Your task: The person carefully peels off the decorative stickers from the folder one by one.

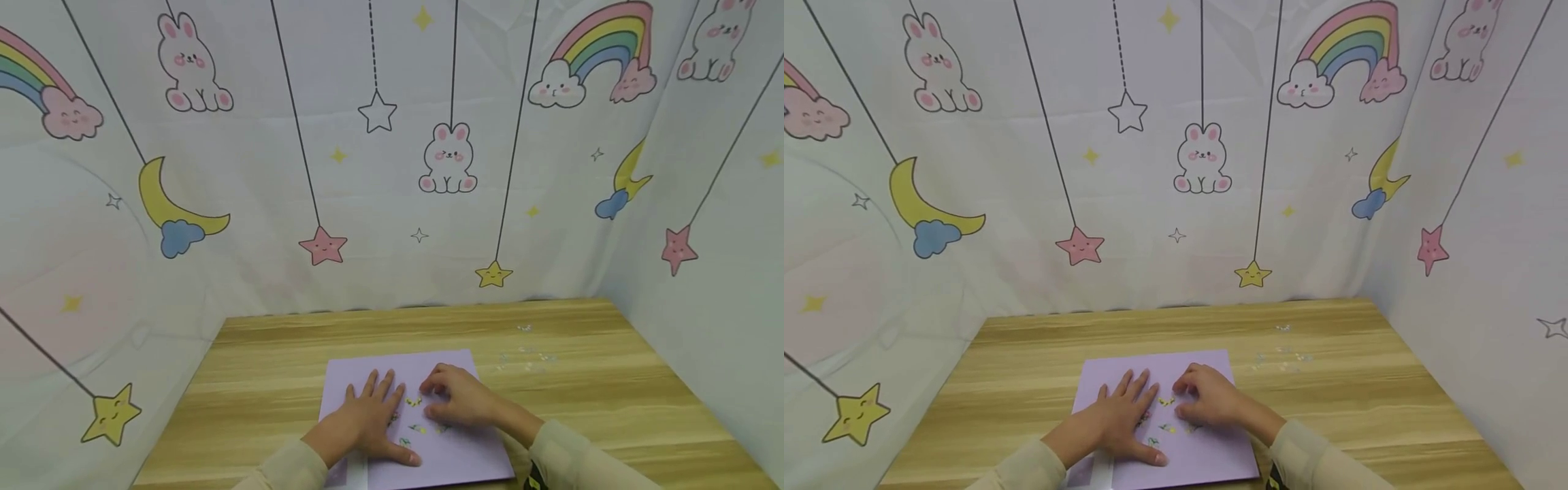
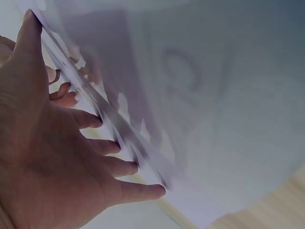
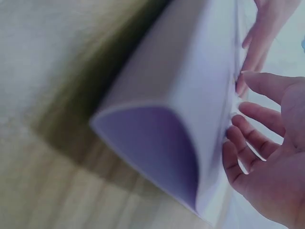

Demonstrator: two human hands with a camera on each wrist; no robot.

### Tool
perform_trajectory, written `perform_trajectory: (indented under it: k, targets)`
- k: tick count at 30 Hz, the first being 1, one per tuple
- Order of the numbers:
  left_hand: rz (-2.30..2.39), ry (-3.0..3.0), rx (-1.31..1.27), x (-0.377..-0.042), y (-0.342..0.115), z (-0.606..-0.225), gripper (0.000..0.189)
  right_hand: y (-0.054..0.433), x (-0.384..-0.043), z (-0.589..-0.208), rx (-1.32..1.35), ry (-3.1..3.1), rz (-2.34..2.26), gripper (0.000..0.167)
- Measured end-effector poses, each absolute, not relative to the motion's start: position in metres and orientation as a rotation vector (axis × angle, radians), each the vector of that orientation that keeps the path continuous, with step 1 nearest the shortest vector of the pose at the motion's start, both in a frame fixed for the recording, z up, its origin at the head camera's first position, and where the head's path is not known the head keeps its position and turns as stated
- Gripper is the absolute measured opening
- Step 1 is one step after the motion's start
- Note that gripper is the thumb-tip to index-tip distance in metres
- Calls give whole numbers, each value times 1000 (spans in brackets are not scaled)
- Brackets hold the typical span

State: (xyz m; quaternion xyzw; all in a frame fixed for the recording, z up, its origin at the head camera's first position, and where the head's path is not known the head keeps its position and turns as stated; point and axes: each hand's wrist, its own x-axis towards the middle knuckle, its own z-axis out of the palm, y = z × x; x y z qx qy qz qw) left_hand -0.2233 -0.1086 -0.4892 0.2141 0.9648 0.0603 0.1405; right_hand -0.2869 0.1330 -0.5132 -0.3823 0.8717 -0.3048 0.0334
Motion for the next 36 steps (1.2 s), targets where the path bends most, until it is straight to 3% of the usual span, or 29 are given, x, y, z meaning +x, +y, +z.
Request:
perform_trajectory:
  k: [20, 36]
  targets:
    - [78, 2758, 668, -214, -102, -483, 136, 123, -293, -502, -1102, 2536, -1057, 36]
    - [67, 2714, 796, -226, -115, -484, 138, 122, -293, -511, -1321, 2517, -885, 32]
